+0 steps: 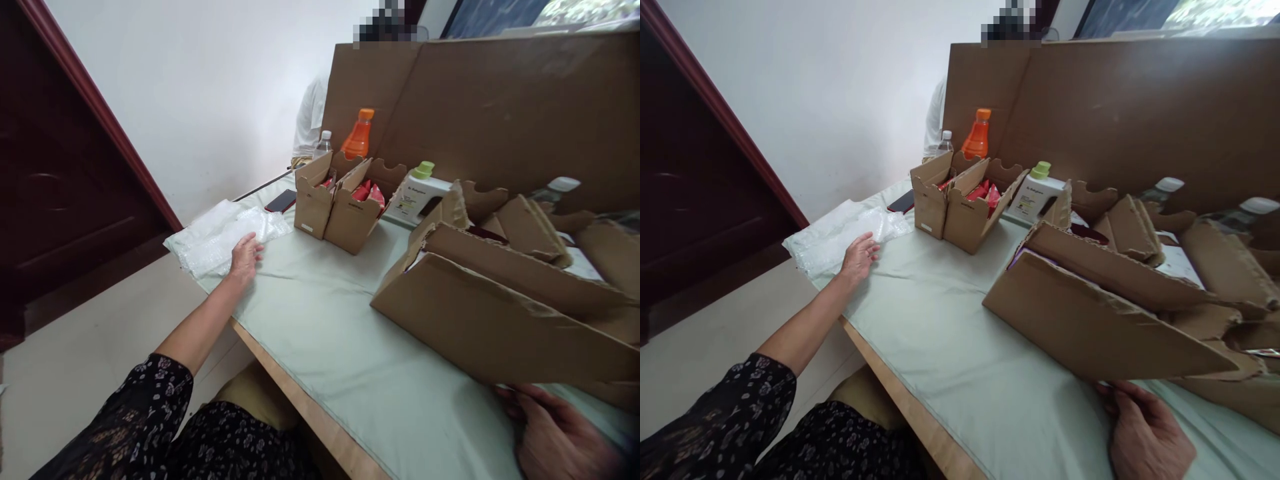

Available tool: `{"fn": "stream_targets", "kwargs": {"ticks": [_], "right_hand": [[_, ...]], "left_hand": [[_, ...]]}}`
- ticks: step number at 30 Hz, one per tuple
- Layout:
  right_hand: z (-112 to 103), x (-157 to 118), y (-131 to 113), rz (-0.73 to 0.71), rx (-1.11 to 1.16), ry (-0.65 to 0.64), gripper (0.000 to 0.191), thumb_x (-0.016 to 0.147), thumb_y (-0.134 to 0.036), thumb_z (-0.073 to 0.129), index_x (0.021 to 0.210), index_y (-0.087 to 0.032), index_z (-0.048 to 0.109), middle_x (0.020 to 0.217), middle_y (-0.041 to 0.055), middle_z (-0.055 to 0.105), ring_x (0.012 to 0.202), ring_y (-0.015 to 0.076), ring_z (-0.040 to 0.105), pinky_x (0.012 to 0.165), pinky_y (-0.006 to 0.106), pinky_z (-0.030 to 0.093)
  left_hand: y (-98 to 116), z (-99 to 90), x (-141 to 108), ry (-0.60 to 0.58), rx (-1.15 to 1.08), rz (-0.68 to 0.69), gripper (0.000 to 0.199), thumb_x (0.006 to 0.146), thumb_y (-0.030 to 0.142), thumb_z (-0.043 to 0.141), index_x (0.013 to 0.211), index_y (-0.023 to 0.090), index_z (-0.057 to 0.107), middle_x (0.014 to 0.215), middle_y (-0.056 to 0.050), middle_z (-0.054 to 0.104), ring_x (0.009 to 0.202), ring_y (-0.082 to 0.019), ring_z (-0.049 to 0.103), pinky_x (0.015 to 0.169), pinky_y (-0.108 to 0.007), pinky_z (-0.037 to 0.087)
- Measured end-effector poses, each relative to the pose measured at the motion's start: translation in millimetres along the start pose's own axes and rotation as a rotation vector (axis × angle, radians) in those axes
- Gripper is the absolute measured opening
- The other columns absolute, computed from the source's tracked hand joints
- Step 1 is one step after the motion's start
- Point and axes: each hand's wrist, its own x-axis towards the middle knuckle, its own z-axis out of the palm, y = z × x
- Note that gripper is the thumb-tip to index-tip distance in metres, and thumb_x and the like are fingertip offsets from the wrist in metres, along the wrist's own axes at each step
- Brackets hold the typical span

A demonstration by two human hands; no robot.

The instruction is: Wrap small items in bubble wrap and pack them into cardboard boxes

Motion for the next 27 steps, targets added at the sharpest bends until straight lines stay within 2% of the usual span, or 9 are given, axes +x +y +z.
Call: {"fn": "stream_targets", "kwargs": {"ticks": [4,9,11,14,15,17,19,22,27], "right_hand": [[-2,-5,-11,0.006,-0.031,-0.005,0.024,0.051,-0.046,0.065,0.072,-0.035,0.068,0.085,0.0168,0.071,0.082,0.0299,0.072,0.077,0.053,0.051],[-5,-2,-14,0.007,0.031,-0.085,0.020,0.053,-0.039,0.070,0.072,-0.032,0.069,0.080,0.0104,0.070,0.075,0.0267,0.068,0.069,0.046,0.054],[-4,-1,-13,0.022,0.057,-0.094,0.022,0.051,-0.036,0.072,0.072,-0.029,0.069,0.078,0.0081,0.069,0.072,0.0246,0.068,0.064,0.041,0.054],[-2,0,-12,0.029,0.124,-0.099,0.027,0.049,-0.035,0.072,0.073,-0.024,0.068,0.072,0.0040,0.067,0.065,0.0198,0.065,0.057,0.033,0.051],[-3,0,-11,0.016,0.138,-0.112,0.028,0.050,-0.035,0.071,0.074,-0.023,0.067,0.071,0.0030,0.067,0.064,0.0187,0.064,0.056,0.031,0.050],[-7,0,-8,-0.014,0.141,-0.146,0.027,0.053,-0.036,0.070,0.076,-0.021,0.068,0.073,0.0029,0.068,0.065,0.0172,0.064,0.055,0.029,0.049],[-16,0,-6,-0.013,0.117,-0.176,0.026,0.057,-0.037,0.071,0.077,-0.021,0.068,0.078,0.0040,0.071,0.066,0.0160,0.065,0.055,0.027,0.048],[-34,-1,-6,0.026,0.063,-0.261,0.024,0.060,-0.039,0.076,0.075,-0.021,0.068,0.078,0.0045,0.073,0.064,0.0156,0.065,0.053,0.024,0.047],[-40,-17,-16,-0.069,-0.083,-0.722,0.025,0.073,-0.043,0.073,0.082,-0.020,0.071,0.075,0.0059,0.075,0.063,0.0183,0.068,0.060,0.030,0.054]], "left_hand": [[4,3.5,-1,0.029,0.150,0.145,0.034,0.071,0.019,0.056,0.102,0.015,0.068,0.083,-0.004,0.062,0.069,-0.016,0.064,0.057,-0.025,0.047],[6,3.6,-51,-0.073,0.359,0.494,0.028,0.073,0.015,0.062,0.097,0.020,0.075,0.098,-0.007,0.065,0.097,-0.023,0.062,0.093,-0.039,0.051],[-1,3.8,-84,-0.273,0.514,0.710,0.019,0.073,0.015,0.066,0.087,0.021,0.076,0.097,-0.008,0.067,0.101,-0.026,0.061,0.100,-0.044,0.048],[-21,5.1,-137,-0.819,0.786,1.231,0.007,0.081,0.019,0.066,0.077,0.019,0.071,0.094,-0.010,0.069,0.097,-0.027,0.060,0.099,-0.048,0.048],[-27,5.4,-152,-0.978,0.808,1.338,0.010,0.084,0.021,0.065,0.076,0.019,0.070,0.092,-0.009,0.069,0.094,-0.026,0.060,0.101,-0.049,0.047],[-35,5.6,-176,-1.152,0.755,1.362,0.012,0.087,0.024,0.064,0.078,0.019,0.069,0.090,-0.007,0.069,0.091,-0.024,0.061,0.105,-0.049,0.047],[-39,5.2,-190,-1.163,0.689,1.277,0.010,0.089,0.024,0.063,0.084,0.018,0.070,0.094,-0.008,0.069,0.093,-0.023,0.062,0.101,-0.047,0.049],[-39,5.4,-194,-1.035,0.639,1.191,0.008,0.090,0.020,0.062,0.088,0.018,0.070,0.102,-0.010,0.068,0.098,-0.024,0.063,0.091,-0.042,0.054],[-44,17.4,-180,-0.718,0.888,1.112,0.035,0.085,0.028,0.072,0.119,0.019,0.067,0.128,-0.016,0.062,0.116,-0.033,0.061,0.098,-0.048,0.053]]}}
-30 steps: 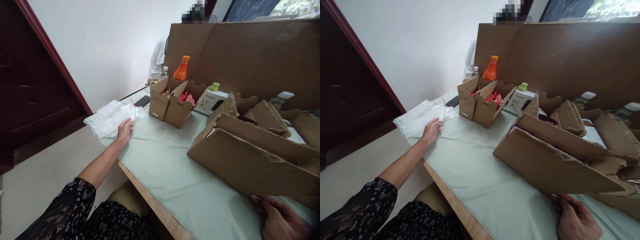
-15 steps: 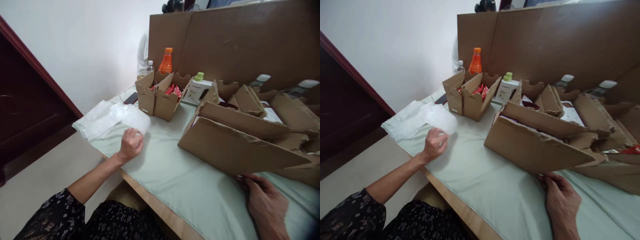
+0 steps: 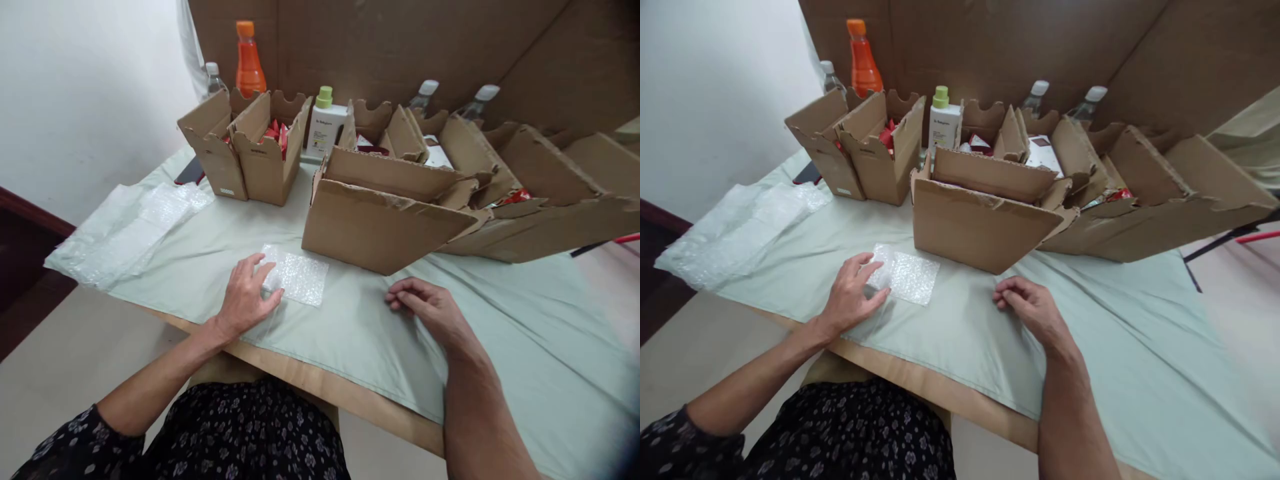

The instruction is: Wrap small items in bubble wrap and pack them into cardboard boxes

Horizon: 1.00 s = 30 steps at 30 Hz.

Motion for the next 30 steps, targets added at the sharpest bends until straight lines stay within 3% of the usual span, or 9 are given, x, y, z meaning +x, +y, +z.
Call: {"fn": "stream_targets", "kwargs": {"ticks": [3,7,9,11,14,19,24,27,30], "right_hand": [[33,-4,-6,-0.238,-0.165,-0.037,0.024,0.084,-0.040,0.064,0.097,-0.020,0.072,0.091,0.0086,0.078,0.079,0.0234,0.072,0.075,0.040,0.059],[89,-12,-12,-0.648,-0.505,-0.041,0.045,0.085,-0.030,0.067,0.130,-0.022,0.066,0.141,0.0166,0.065,0.124,0.0345,0.063,0.100,0.055,0.051],[109,-15,-13,-0.747,-0.635,-0.076,0.041,0.090,-0.025,0.065,0.130,-0.021,0.067,0.145,0.0182,0.062,0.127,0.0358,0.060,0.098,0.055,0.051],[117,-15,-12,-0.784,-0.681,-0.066,0.026,0.096,-0.018,0.057,0.117,-0.020,0.072,0.134,0.0167,0.069,0.118,0.0329,0.065,0.091,0.050,0.051],[105,-11,-9,-0.770,-0.600,-0.022,0.025,0.100,-0.014,0.050,0.101,-0.021,0.074,0.116,0.0119,0.077,0.107,0.0284,0.069,0.088,0.046,0.050],[43,-13,-20,-0.632,-0.289,-0.153,0.017,0.095,-0.025,0.059,0.091,-0.024,0.075,0.109,0.0062,0.078,0.103,0.0245,0.072,0.095,0.045,0.053],[-1,-23,-36,-0.368,-0.144,-0.163,0.018,0.087,-0.040,0.067,0.083,-0.025,0.077,0.099,0.0062,0.078,0.095,0.0258,0.071,0.090,0.042,0.055],[1,-20,-33,-0.245,-0.056,-0.103,0.021,0.086,-0.041,0.067,0.079,-0.023,0.074,0.085,0.0045,0.075,0.085,0.0230,0.068,0.084,0.038,0.053],[15,-11,-24,-0.189,0.119,0.035,0.027,0.086,-0.045,0.065,0.076,-0.021,0.069,0.077,0.0037,0.071,0.076,0.0188,0.063,0.075,0.033,0.051]], "left_hand": [[-7,12.2,11,-0.093,0.104,-0.110,0.049,0.080,0.031,0.076,0.126,0.020,0.064,0.127,-0.016,0.064,0.113,-0.034,0.061,0.096,-0.047,0.052],[-13,19.9,23,-0.095,0.094,-0.176,0.024,0.083,0.018,0.062,0.105,0.021,0.070,0.102,-0.011,0.071,0.097,-0.029,0.063,0.090,-0.042,0.052],[-12,17.8,27,-0.058,-0.013,-0.228,0.015,0.083,0.015,0.058,0.088,0.022,0.070,0.092,-0.008,0.071,0.090,-0.027,0.064,0.086,-0.039,0.051],[-8,13.3,29,-0.008,-0.207,-0.331,0.010,0.082,0.018,0.058,0.079,0.022,0.068,0.084,-0.006,0.070,0.082,-0.023,0.064,0.080,-0.035,0.051],[-1,5.7,31,0.066,-0.586,-0.568,0.011,0.080,0.031,0.065,0.078,0.020,0.067,0.073,-0.001,0.066,0.065,-0.016,0.058,0.063,-0.027,0.047],[2,-2.9,33,0.153,-0.955,-0.799,0.029,0.063,0.038,0.081,0.076,0.018,0.065,0.065,0.003,0.063,0.057,-0.011,0.054,0.055,-0.022,0.043],[7,-2.6,26,0.021,-0.940,-0.881,0.036,0.054,0.030,0.080,0.084,0.018,0.065,0.063,0.004,0.063,0.053,-0.011,0.054,0.052,-0.022,0.043],[11,-1.0,22,-0.042,-0.861,-0.853,0.042,0.061,0.030,0.071,0.101,0.019,0.064,0.061,0.006,0.060,0.052,-0.013,0.054,0.053,-0.024,0.044],[10,-2.6,23,-0.130,-0.638,-0.707,0.046,0.065,0.024,0.067,0.111,0.021,0.066,0.065,0.006,0.061,0.054,-0.014,0.054,0.055,-0.026,0.042]]}}
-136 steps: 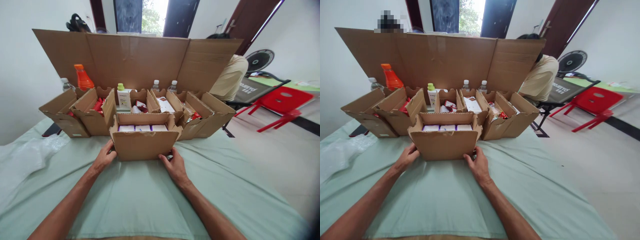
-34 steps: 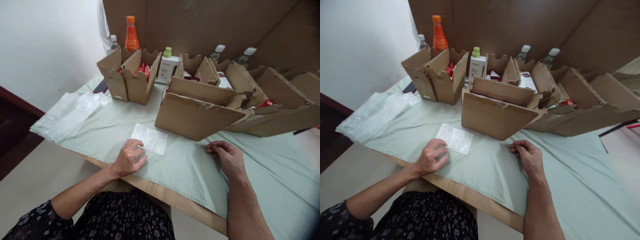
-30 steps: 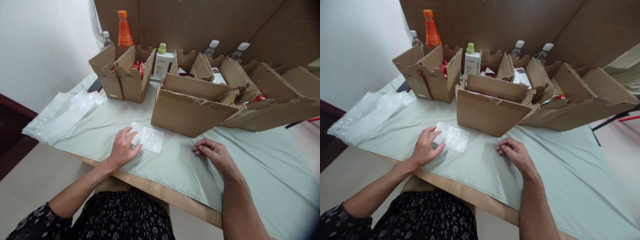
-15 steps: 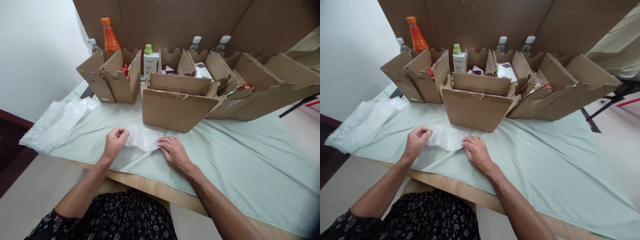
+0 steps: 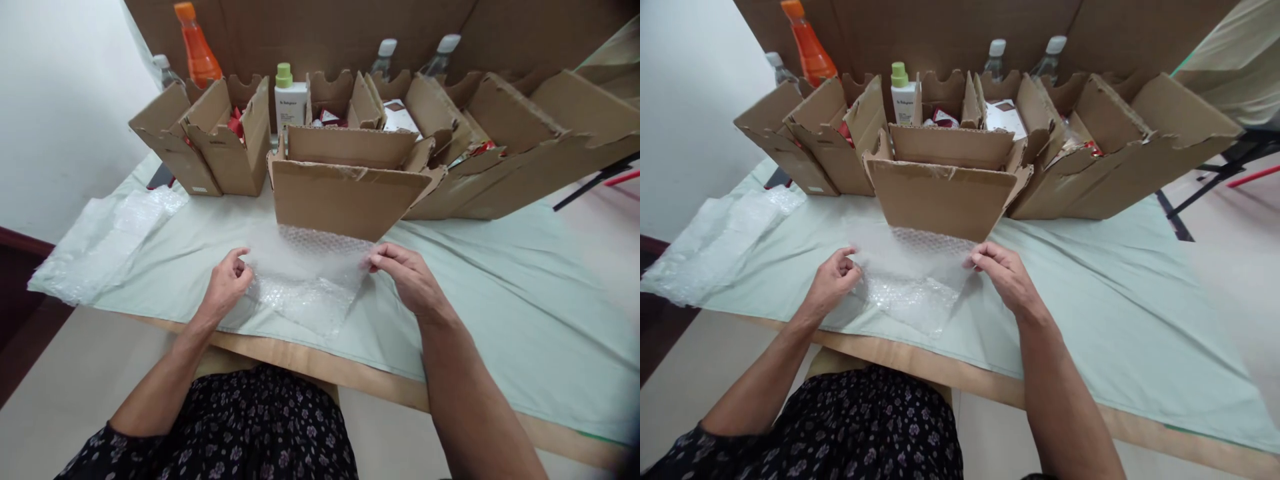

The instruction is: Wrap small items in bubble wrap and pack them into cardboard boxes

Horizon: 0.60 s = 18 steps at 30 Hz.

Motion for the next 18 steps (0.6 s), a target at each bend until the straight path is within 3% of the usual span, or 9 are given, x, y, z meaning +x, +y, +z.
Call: {"fn": "stream_targets", "kwargs": {"ticks": [2,5,9,13,16,18], "right_hand": [[11,4,9,0.037,0.050,0.102,0.030,0.085,-0.049,0.066,0.075,-0.021,0.064,0.069,0.0020,0.066,0.064,0.0160,0.058,0.064,0.029,0.048],[22,10,22,0.073,-0.056,0.222,0.027,0.084,-0.049,0.064,0.082,-0.022,0.061,0.060,-0.0012,0.060,0.054,0.0150,0.053,0.056,0.029,0.045],[21,11,33,0.013,-0.396,0.333,0.021,0.086,-0.038,0.058,0.095,-0.021,0.067,0.065,0.0014,0.066,0.059,0.0192,0.059,0.065,0.033,0.047],[14,6,29,-0.036,-0.598,0.437,0.021,0.088,-0.033,0.056,0.098,-0.022,0.071,0.077,0.0041,0.074,0.069,0.0225,0.065,0.071,0.034,0.048],[24,-2,19,-0.194,-0.640,0.423,0.021,0.094,-0.029,0.053,0.097,-0.023,0.072,0.090,0.0061,0.077,0.079,0.0236,0.069,0.076,0.035,0.050],[41,-9,13,-0.342,-0.703,0.330,0.021,0.098,-0.026,0.051,0.098,-0.023,0.072,0.097,0.0078,0.077,0.088,0.0249,0.069,0.082,0.037,0.050]], "left_hand": [[1,-2.6,3,-0.014,0.174,0.076,0.052,0.065,0.020,0.069,0.117,0.022,0.067,0.076,0.003,0.067,0.058,-0.014,0.056,0.059,-0.027,0.043],[3,-3.6,9,-0.053,0.314,0.129,0.064,0.067,0.018,0.073,0.130,0.023,0.063,0.085,0.001,0.071,0.063,-0.016,0.059,0.063,-0.029,0.045],[-1,-1.8,11,-0.133,0.477,0.138,0.058,0.074,0.013,0.067,0.131,0.024,0.064,0.069,0.003,0.068,0.061,-0.019,0.058,0.062,-0.029,0.041],[-9,-3.7,6,-0.068,0.628,0.246,0.053,0.075,0.014,0.062,0.127,0.025,0.065,0.066,0.003,0.065,0.061,-0.022,0.057,0.062,-0.031,0.041],[-11,0.0,1,0.025,0.656,0.450,0.045,0.081,0.020,0.059,0.126,0.023,0.065,0.085,-0.004,0.070,0.078,-0.025,0.064,0.075,-0.035,0.049],[-9,7.5,-3,0.027,0.669,0.607,0.039,0.086,0.025,0.058,0.123,0.022,0.066,0.103,-0.009,0.070,0.094,-0.029,0.064,0.086,-0.039,0.051]]}}
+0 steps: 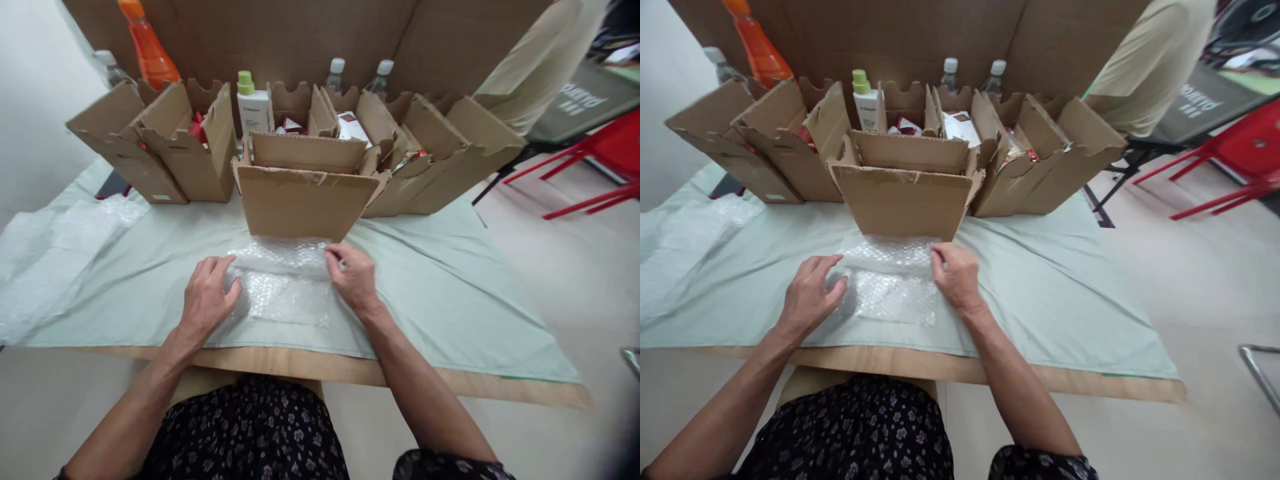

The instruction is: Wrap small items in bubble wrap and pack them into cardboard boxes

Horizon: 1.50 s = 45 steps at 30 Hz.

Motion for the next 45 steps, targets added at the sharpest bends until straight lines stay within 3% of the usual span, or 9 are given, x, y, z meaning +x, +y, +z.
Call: {"fn": "stream_targets", "kwargs": {"ticks": [6,14,20,24,29,33,36,41,45], "right_hand": [[18,-29,-26,-0.318,-0.292,-0.236,0.014,0.097,-0.017,0.057,0.098,-0.021,0.071,0.113,0.0108,0.072,0.095,0.0273,0.059,0.084,0.042,0.041],[-20,-46,-27,-0.214,-0.268,-0.010,0.024,0.097,-0.013,0.054,0.115,-0.022,0.067,0.122,0.0117,0.068,0.099,0.0275,0.061,0.087,0.043,0.043],[13,-32,-73,-0.508,-0.089,-0.371,0.025,0.096,-0.009,0.052,0.111,-0.018,0.070,0.127,0.0118,0.070,0.114,0.0273,0.062,0.093,0.040,0.050],[33,-23,-60,-0.420,-0.196,-0.490,0.028,0.099,-0.021,0.060,0.125,-0.013,0.067,0.142,0.0178,0.063,0.128,0.0335,0.058,0.098,0.047,0.051],[11,-36,-27,-0.277,-0.249,-0.442,0.027,0.101,-0.023,0.057,0.124,-0.016,0.068,0.136,0.0154,0.068,0.122,0.0331,0.062,0.094,0.047,0.052],[5,-31,-33,-0.262,-0.231,-0.355,0.026,0.100,-0.019,0.050,0.115,-0.016,0.072,0.128,0.0151,0.071,0.114,0.0313,0.064,0.091,0.047,0.053],[25,-15,-47,-0.333,-0.182,-0.343,0.037,0.100,-0.018,0.047,0.132,-0.013,0.065,0.140,0.0163,0.065,0.129,0.0317,0.058,0.104,0.049,0.050],[58,-3,-48,-0.358,-0.231,-0.507,0.058,0.101,-0.031,0.049,0.151,-0.002,0.048,0.156,0.0225,0.051,0.147,0.0348,0.044,0.119,0.053,0.040],[59,-10,-35,-0.312,-0.305,-0.552,0.068,0.105,-0.049,0.044,0.158,-0.007,0.042,0.165,0.0188,0.040,0.154,0.0337,0.034,0.126,0.052,0.029]], "left_hand": [[7,9.7,-11,-0.107,0.028,0.249,0.018,0.092,0.025,0.056,0.102,0.022,0.070,0.102,-0.011,0.069,0.094,-0.030,0.061,0.084,-0.044,0.051],[-4,-7.0,-18,-0.188,-0.022,0.295,0.016,0.091,0.022,0.057,0.099,0.023,0.070,0.097,-0.009,0.070,0.091,-0.027,0.061,0.082,-0.041,0.050],[5,-3.2,-13,-0.310,0.005,0.427,0.022,0.086,0.012,0.055,0.099,0.021,0.071,0.093,-0.009,0.068,0.089,-0.026,0.058,0.081,-0.039,0.050],[-1,-14.7,-19,-0.370,0.003,0.473,0.024,0.087,0.010,0.054,0.101,0.019,0.071,0.095,-0.009,0.068,0.088,-0.024,0.059,0.081,-0.038,0.050],[-7,-28.1,-12,-0.435,-0.193,0.429,0.021,0.088,0.011,0.053,0.098,0.019,0.070,0.091,-0.006,0.070,0.087,-0.022,0.062,0.080,-0.036,0.053],[11,-14.1,11,-0.204,-0.273,0.391,0.022,0.092,0.011,0.051,0.103,0.017,0.070,0.097,-0.008,0.072,0.093,-0.023,0.066,0.086,-0.040,0.056],[28,8.4,28,-0.121,-0.258,0.391,0.035,0.093,0.010,0.048,0.122,0.016,0.067,0.121,-0.013,0.072,0.113,-0.026,0.065,0.101,-0.046,0.053],[25,39.1,30,-0.387,-0.053,0.302,0.055,0.101,0.029,0.046,0.152,0.007,0.046,0.158,-0.020,0.050,0.149,-0.031,0.044,0.124,-0.050,0.036],[15,43.5,20,-0.464,0.089,0.315,0.065,0.107,0.048,0.038,0.158,0.007,0.037,0.168,-0.019,0.033,0.159,-0.030,0.026,0.131,-0.049,0.018]]}}
